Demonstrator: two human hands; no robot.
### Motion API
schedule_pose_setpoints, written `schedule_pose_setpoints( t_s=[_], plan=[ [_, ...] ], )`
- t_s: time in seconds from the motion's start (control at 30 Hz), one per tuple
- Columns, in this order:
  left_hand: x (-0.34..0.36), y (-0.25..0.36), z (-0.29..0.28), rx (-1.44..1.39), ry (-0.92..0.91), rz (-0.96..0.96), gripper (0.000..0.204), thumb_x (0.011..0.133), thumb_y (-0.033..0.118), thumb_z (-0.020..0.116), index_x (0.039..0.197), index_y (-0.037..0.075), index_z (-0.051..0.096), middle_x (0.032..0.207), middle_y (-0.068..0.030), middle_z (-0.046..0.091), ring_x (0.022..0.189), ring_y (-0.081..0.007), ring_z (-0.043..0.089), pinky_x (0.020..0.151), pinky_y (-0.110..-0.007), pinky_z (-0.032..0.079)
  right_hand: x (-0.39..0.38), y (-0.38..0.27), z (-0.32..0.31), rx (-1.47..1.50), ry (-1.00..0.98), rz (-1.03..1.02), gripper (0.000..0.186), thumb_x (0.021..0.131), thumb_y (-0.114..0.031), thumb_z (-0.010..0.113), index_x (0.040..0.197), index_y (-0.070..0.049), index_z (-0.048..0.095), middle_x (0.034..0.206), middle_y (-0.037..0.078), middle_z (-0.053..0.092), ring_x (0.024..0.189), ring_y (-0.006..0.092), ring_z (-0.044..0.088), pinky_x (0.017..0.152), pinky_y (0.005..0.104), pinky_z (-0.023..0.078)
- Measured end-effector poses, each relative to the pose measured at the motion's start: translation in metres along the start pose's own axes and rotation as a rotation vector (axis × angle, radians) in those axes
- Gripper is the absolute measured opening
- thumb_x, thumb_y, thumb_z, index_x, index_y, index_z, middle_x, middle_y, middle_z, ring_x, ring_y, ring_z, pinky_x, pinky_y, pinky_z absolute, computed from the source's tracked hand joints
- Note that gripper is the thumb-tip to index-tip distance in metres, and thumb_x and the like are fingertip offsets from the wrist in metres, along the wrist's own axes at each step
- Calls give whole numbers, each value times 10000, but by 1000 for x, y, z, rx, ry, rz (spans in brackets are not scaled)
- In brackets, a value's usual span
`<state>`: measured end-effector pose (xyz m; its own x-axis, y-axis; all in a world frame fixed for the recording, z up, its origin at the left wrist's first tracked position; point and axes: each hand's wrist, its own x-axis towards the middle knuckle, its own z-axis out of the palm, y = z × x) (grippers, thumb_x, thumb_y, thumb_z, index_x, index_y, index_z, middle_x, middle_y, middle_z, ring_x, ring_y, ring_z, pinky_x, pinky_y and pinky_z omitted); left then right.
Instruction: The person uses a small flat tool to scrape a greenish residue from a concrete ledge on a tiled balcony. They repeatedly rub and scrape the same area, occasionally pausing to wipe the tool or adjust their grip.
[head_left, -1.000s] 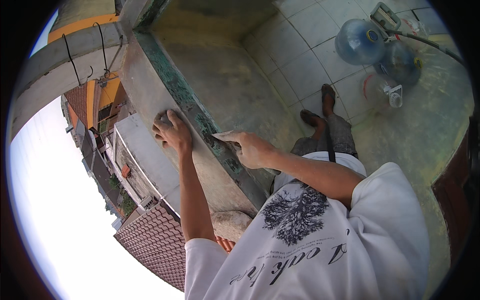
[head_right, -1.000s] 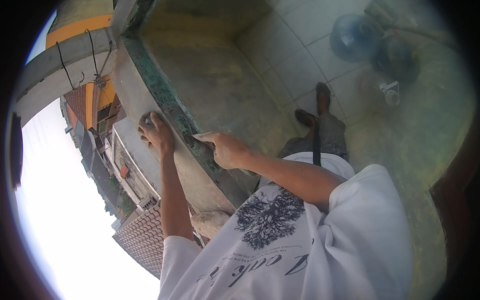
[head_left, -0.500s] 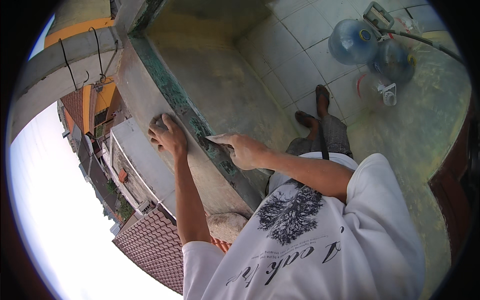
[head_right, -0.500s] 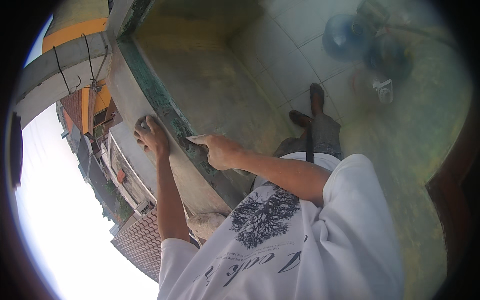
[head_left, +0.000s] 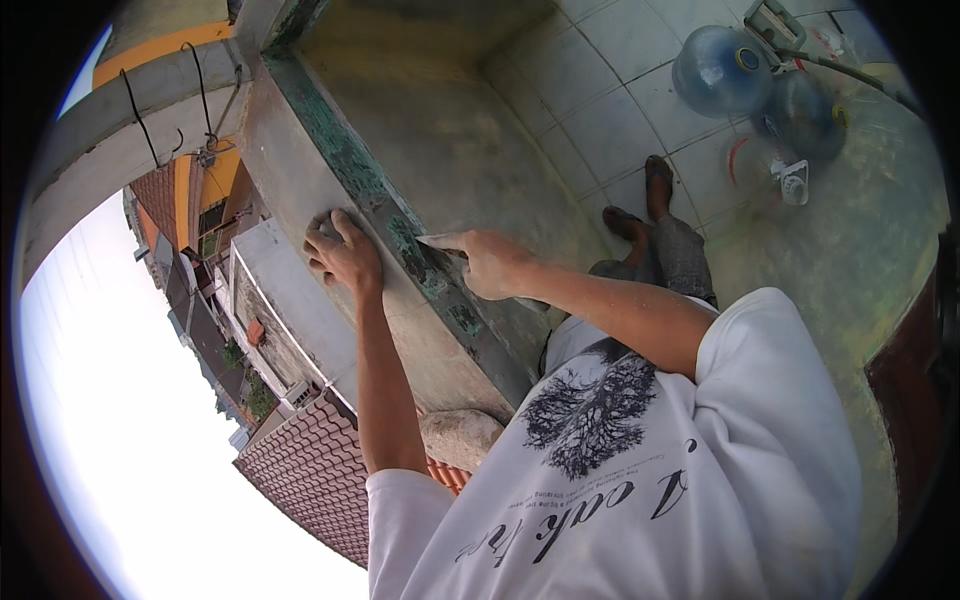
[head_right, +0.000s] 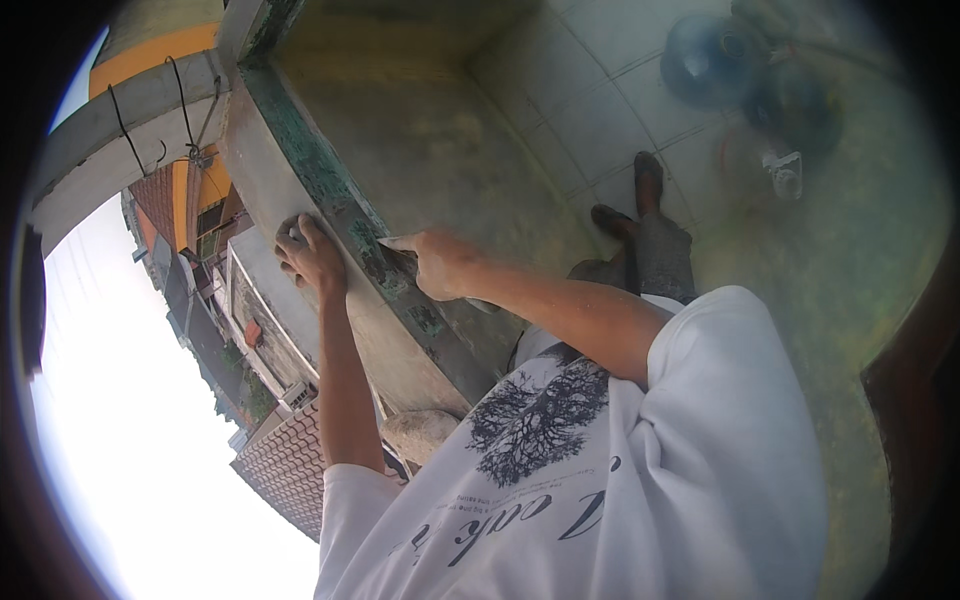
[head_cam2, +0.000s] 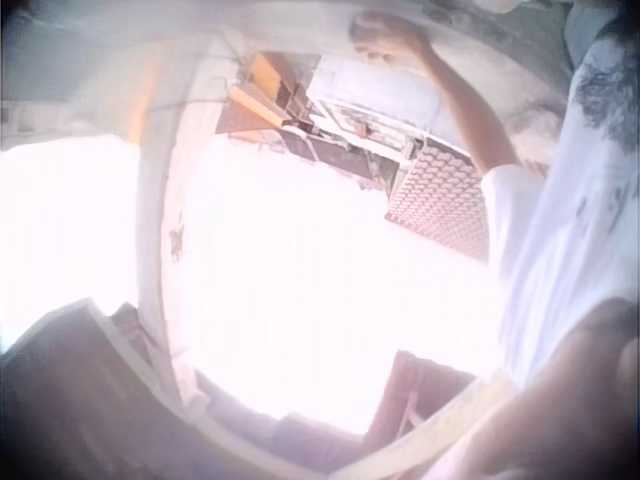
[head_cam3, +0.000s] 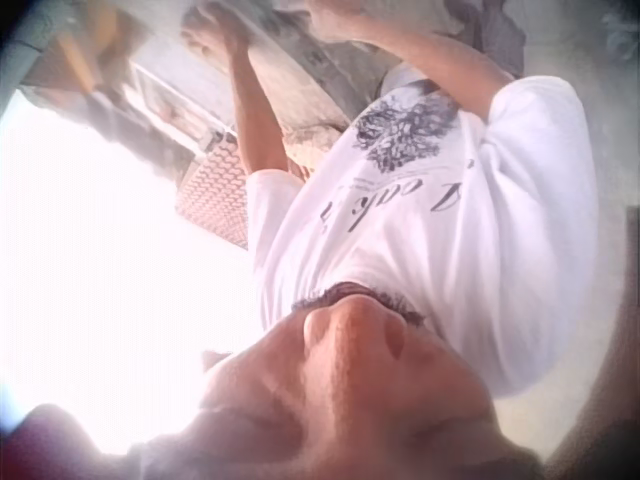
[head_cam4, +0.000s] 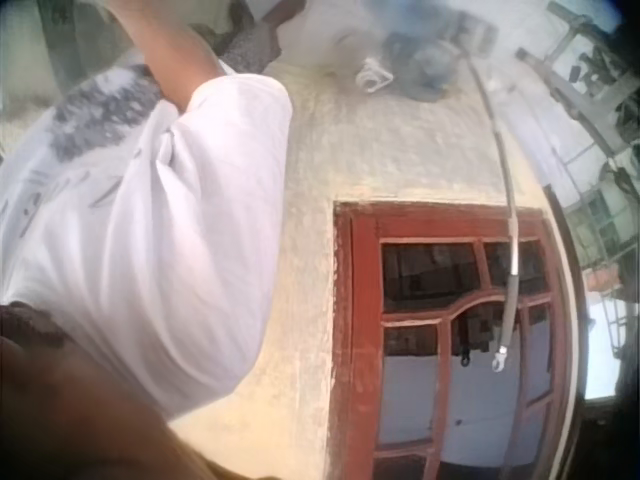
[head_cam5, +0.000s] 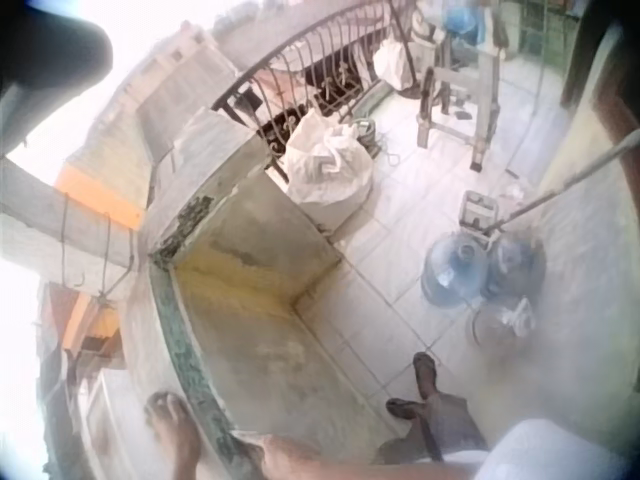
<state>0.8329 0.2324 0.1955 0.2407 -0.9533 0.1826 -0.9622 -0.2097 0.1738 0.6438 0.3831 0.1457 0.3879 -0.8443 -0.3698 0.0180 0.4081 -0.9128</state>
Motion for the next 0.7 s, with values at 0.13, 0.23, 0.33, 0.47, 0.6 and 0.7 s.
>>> schedule_pose_setpoints(
  t_s=[0.13, 0.23, 0.33, 0.47, 0.6, 0.7],
  plan=[
    [0, 1, -1, -20, -11, -3, 534, 1066, 522, 584, 1418, 121, 586, 1493, -133, 496, 1418, -395, 393, 1138, -657, 259, 4, -3, 2, -11, 222, -277, 862, 860, 110, 516, 1645, -247, 534, 1354, 227, 747, 716, 275, 724, 731, 421, 604],
    [-1, -1, -1, -29, -4, 16, 529, 1061, 524, 589, 1417, 132, 589, 1483, -126, 493, 1411, -388, 382, 1124, -683, 241, -1, -5, 5, 15, 14, -28, 856, 859, 115, 521, 1640, -234, 538, 1492, 212, 675, 823, 288, 763, 780, 410, 623],
    [-1, -2, -1, -16, 5, -7, 533, 1059, 538, 594, 1415, 141, 594, 1476, -126, 500, 1398, -388, 397, 1126, -666, 256, 1, -7, -2, -88, 88, -175, 847, 875, 102, 516, 1641, -258, 535, 1486, 209, 679, 820, 271, 750, 751, 402, 613],
    [0, -5, 0, -13, -22, -2, 522, 1060, 538, 589, 1414, 154, 598, 1482, -115, 499, 1408, -386, 387, 1102, -685, 256, 3, -14, -7, 0, -19, 123, 832, 895, 106, 478, 1643, -253, 524, 1588, 172, 603, 1146, 340, 760, 980, 435, 606],
    [1, -4, 1, 6, 19, 15, 510, 1063, 532, 588, 1406, 154, 604, 1475, -102, 505, 1396, -387, 402, 1095, -666, 277, 8, -11, -2, -65, 126, -196, 833, 903, 108, 476, 1633, -285, 548, 1551, 245, 609, 923, 298, 760, 817, 419, 607],
    [2, -3, 1, 9, -1, 11, 515, 1062, 530, 593, 1412, 152, 597, 1460, -110, 512, 1394, -384, 402, 1091, -660, 279, 14, -12, -7, -7, 66, -67, 844, 895, 122, 471, 1635, -278, 551, 1524, 299, 609, 888, 316, 759, 788, 428, 604]
  ],
)
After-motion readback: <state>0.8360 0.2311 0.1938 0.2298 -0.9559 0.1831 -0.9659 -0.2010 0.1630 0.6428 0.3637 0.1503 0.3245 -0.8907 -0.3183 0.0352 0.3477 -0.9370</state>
